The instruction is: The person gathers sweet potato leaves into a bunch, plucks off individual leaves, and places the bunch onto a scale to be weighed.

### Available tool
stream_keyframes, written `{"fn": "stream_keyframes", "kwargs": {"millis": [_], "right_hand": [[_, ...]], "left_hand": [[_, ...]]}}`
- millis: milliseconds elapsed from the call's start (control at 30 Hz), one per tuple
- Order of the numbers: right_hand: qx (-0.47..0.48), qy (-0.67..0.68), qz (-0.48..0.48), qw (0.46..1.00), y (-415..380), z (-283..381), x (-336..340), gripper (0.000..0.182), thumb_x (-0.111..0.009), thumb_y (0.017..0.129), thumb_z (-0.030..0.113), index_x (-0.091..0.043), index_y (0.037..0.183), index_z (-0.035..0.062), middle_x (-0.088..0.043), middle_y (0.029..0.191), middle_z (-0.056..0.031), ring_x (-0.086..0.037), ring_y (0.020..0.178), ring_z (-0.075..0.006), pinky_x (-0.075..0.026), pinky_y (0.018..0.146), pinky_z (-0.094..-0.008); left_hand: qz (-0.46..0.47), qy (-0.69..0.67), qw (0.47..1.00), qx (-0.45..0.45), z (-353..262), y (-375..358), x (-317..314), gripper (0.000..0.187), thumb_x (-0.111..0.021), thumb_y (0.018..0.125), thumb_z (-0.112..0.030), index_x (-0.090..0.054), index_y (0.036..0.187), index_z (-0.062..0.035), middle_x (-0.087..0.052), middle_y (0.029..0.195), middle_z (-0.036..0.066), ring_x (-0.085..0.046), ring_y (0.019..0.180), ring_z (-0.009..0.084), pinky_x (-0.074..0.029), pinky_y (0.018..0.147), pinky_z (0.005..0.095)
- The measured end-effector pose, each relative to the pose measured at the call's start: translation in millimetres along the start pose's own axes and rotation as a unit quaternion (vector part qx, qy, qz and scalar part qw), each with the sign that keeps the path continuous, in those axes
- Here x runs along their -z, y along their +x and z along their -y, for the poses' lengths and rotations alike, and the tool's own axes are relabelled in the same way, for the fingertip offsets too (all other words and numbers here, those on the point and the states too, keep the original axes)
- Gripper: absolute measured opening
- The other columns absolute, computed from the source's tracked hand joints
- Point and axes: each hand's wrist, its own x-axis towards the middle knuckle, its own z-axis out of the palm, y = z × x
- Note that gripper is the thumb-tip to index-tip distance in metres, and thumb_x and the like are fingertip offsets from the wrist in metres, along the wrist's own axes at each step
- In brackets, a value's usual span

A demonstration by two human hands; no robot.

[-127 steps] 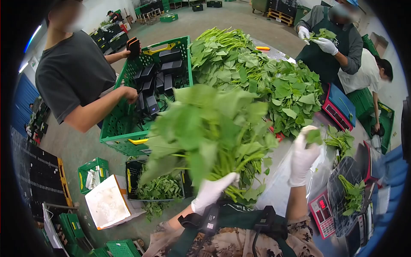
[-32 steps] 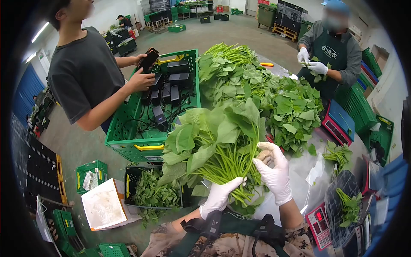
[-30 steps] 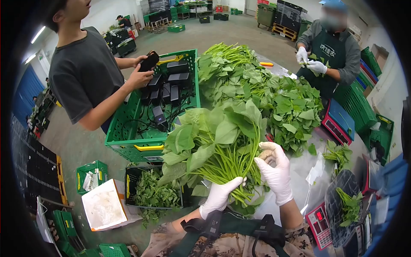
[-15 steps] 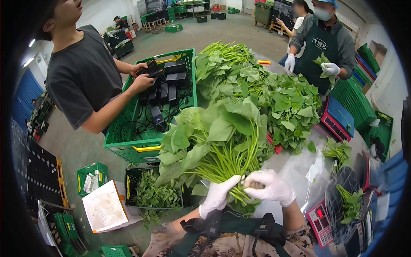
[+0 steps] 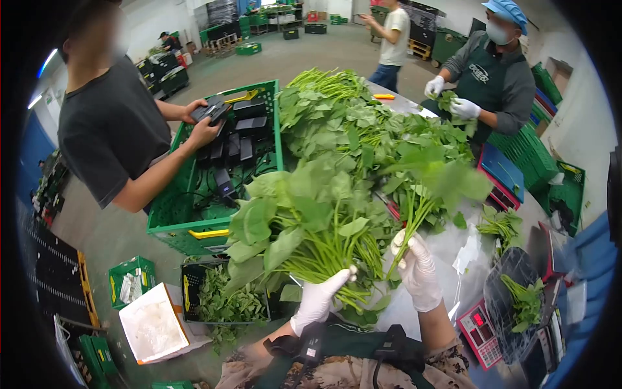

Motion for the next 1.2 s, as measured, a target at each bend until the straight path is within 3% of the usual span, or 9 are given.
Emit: {"fn": "stream_keyframes", "kwargs": {"millis": [133, 267, 400, 500, 600, 633, 767, 1067, 1200], "right_hand": [[-0.061, 0.215, 0.077, 0.972, 0, -4, 6, 0.024, -0.057, 0.091, 0.027, -0.056, 0.097, 0.0044, -0.053, 0.078, -0.0024, -0.04, 0.056, -0.0066, -0.035, 0.054, -0.0215], [-0.059, 0.159, 0.045, 0.985, -4, -4, 4, 0.025, -0.056, 0.092, 0.029, -0.057, 0.096, 0.0041, -0.053, 0.077, -0.0019, -0.04, 0.055, -0.0063, -0.034, 0.054, -0.0215], [-0.029, -0.036, -0.021, 0.999, -8, 1, -2, 0.022, -0.056, 0.093, 0.025, -0.058, 0.094, 0.0034, -0.056, 0.076, -0.002, -0.046, 0.057, -0.0084, -0.037, 0.052, -0.0204], [-0.018, -0.26, -0.082, 0.962, -12, 13, -22, 0.017, -0.057, 0.091, 0.02, -0.059, 0.088, 0.003, -0.056, 0.066, -0.0027, -0.049, 0.052, -0.0115, -0.039, 0.049, -0.0223], [0.123, -0.633, -0.029, 0.763, -17, 11, -42, 0.017, -0.06, 0.088, 0.019, -0.059, 0.082, 0.0039, -0.055, 0.059, -0.0072, -0.053, 0.048, -0.0179, -0.041, 0.048, -0.0294], [0.186, -0.689, -0.005, 0.7, -16, 0, -40, 0.02, -0.064, 0.084, 0.021, -0.056, 0.073, 0.0059, -0.053, 0.056, -0.0107, -0.055, 0.048, -0.0259, -0.043, 0.048, -0.0367], [0.172, -0.727, 0.045, 0.663, -11, -5, -51, 0.023, -0.067, 0.08, 0.021, -0.055, 0.068, 0.0055, -0.051, 0.055, -0.0133, -0.055, 0.053, -0.0331, -0.043, 0.051, -0.0392], [0.131, -0.731, 0.086, 0.665, -16, 6, -59, 0.024, -0.065, 0.081, 0.022, -0.055, 0.066, 0.0066, -0.052, 0.057, -0.0126, -0.055, 0.054, -0.0321, -0.042, 0.051, -0.0401], [0.13, -0.756, 0.102, 0.633, -14, 5, -64, 0.025, -0.06, 0.084, 0.023, -0.052, 0.066, 0.0069, -0.052, 0.059, -0.0125, -0.055, 0.056, -0.0331, -0.042, 0.052, -0.0414]], "left_hand": [[0.006, -0.039, 0.999, 0.022, 0, 0, -2, 0.016, -0.061, 0.085, -0.003, -0.063, 0.1, 0.0023, -0.067, 0.093, 0.008, -0.063, 0.079, 0.0143, -0.051, 0.074, 0.0268], [0.0, -0.033, 0.999, 0.02, 1, 1, -1, 0.015, -0.061, 0.086, -0.003, -0.062, 0.1, 0.0024, -0.066, 0.093, 0.008, -0.062, 0.079, 0.0143, -0.05, 0.074, 0.0268], [0.009, -0.034, 0.999, 0.019, -1, 0, -4, 0.018, -0.061, 0.085, -0.004, -0.057, 0.103, 0.0006, -0.065, 0.09, 0.01, -0.062, 0.078, 0.0168, -0.052, 0.071, 0.0296], [-0.005, -0.021, 1.0, 0.004, -1, 1, -6, 0.017, -0.063, 0.084, -0.005, -0.06, 0.101, 0.0002, -0.066, 0.09, 0.009, -0.063, 0.079, 0.0165, -0.052, 0.073, 0.0299], [0.012, -0.034, 0.999, 0.011, 2, 2, -6, 0.018, -0.063, 0.084, -0.003, -0.062, 0.101, 0.0006, -0.067, 0.091, 0.007, -0.063, 0.08, 0.0143, -0.05, 0.076, 0.0262], [0.028, -0.014, 0.999, -0.016, 5, 4, -3, 0.026, -0.064, 0.084, -0.004, -0.058, 0.109, -0.0004, -0.064, 0.099, 0.006, -0.062, 0.087, 0.0137, -0.05, 0.078, 0.0271], [0.041, -0.055, 0.997, 0.021, 11, 3, 3, 0.043, -0.064, 0.084, -0.003, -0.048, 0.124, -0.0028, -0.056, 0.116, 0.006, -0.057, 0.099, 0.0134, -0.05, 0.081, 0.0292], [0.061, -0.097, 0.992, 0.052, 14, 0, 8, 0.045, -0.064, 0.086, -0.006, -0.046, 0.127, -0.0041, -0.056, 0.117, 0.006, -0.057, 0.1, 0.0139, -0.05, 0.083, 0.0288], [0.078, -0.128, 0.988, 0.046, 8, -3, 5, 0.045, -0.064, 0.087, -0.008, -0.046, 0.127, -0.005, -0.055, 0.119, 0.005, -0.055, 0.104, 0.0141, -0.047, 0.088, 0.03]]}}
